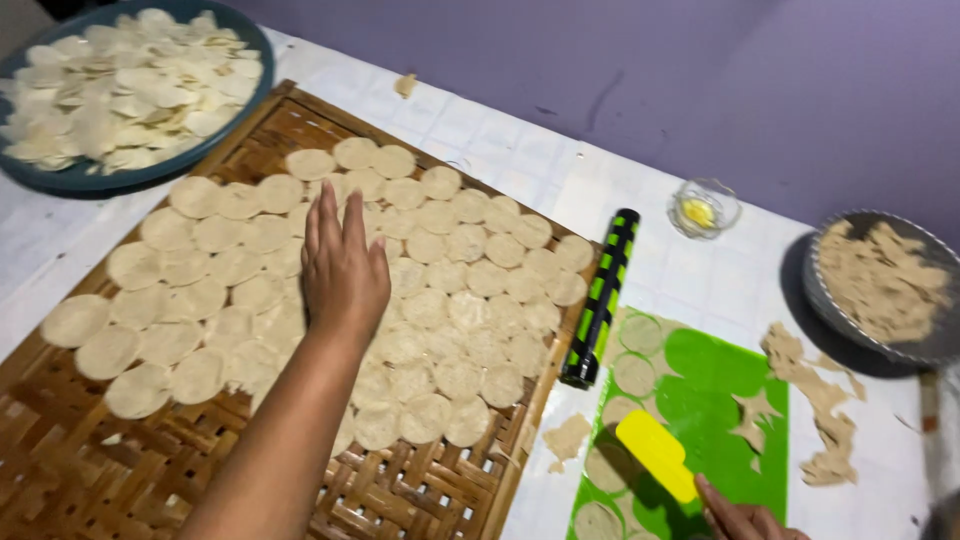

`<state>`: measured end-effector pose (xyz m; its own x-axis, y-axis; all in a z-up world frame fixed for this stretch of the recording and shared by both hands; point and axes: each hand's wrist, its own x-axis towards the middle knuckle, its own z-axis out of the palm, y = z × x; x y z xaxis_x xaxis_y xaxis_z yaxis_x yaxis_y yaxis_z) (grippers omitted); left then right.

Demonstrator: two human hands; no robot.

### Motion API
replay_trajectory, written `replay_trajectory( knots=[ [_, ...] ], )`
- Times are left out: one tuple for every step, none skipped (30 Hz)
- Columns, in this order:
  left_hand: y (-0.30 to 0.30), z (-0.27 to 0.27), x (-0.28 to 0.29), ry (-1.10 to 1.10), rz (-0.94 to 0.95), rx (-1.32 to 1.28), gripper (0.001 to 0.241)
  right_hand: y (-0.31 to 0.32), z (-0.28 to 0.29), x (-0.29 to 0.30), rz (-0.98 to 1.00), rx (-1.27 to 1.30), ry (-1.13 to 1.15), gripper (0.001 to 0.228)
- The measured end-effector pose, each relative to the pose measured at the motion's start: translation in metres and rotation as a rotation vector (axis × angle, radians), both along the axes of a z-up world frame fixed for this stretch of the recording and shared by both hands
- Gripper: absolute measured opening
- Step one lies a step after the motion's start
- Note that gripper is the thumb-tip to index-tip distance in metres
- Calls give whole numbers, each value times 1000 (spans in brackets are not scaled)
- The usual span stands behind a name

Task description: Cutting and arranging circular dough pieces on a wooden drying tray.

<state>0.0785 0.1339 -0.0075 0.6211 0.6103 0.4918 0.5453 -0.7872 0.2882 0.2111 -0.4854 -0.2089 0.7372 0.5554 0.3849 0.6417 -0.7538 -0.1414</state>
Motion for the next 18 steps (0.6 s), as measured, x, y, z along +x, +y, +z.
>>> replay_trajectory(
  knots=[
    [-31,-2,-6,-1,-31,-8,62,21,47,-12,-31,-8,-1,38],
    [-61,-3,-15,70,-71,-69,60,38,96,-33,-156,-9,27,40],
    [-87,-2,-22,139,-104,-120,58,54,145,-54,-273,0,50,42],
    [-111,-12,-25,135,-128,-118,58,46,151,-54,-297,2,45,42],
    [-136,-22,-34,84,-192,-89,56,37,158,-57,-356,-113,-7,46],
    [-160,-32,-44,31,-255,-62,55,28,163,-61,-414,-228,-58,50],
    [-183,-32,-50,36,-272,-64,55,25,169,-66,-431,-231,-51,50],
    [-206,-33,-57,-8,-330,-114,53,21,175,-71,-467,-258,-66,44],
    [-228,-33,-64,-52,-384,-166,52,19,181,-74,-499,-287,-81,38],
    [-242,-39,-73,-47,-397,-171,52,10,185,-81,-511,-292,-76,38],
    [-253,-44,-80,-35,-463,-203,48,5,188,-84,-546,-362,-21,39],
    [-265,-50,-87,-22,-529,-235,44,0,191,-87,-580,-431,35,40],
    [-268,-52,-91,-21,-541,-228,44,-5,192,-92,-592,-424,38,40],
    [-272,-55,-95,0,-554,-274,40,-10,193,-98,-574,-406,22,42],
    [-278,-59,-104,29,-565,-331,36,-17,194,-107,-555,-398,15,43],
    [-280,-66,-108,39,-575,-335,36,-20,196,-118,-564,-401,25,43],
    [-280,-72,-111,47,-570,-326,36,-21,199,-126,-572,-442,21,38],
    [-280,-78,-114,56,-565,-318,36,-21,201,-135,-579,-484,17,34]
  ],
)
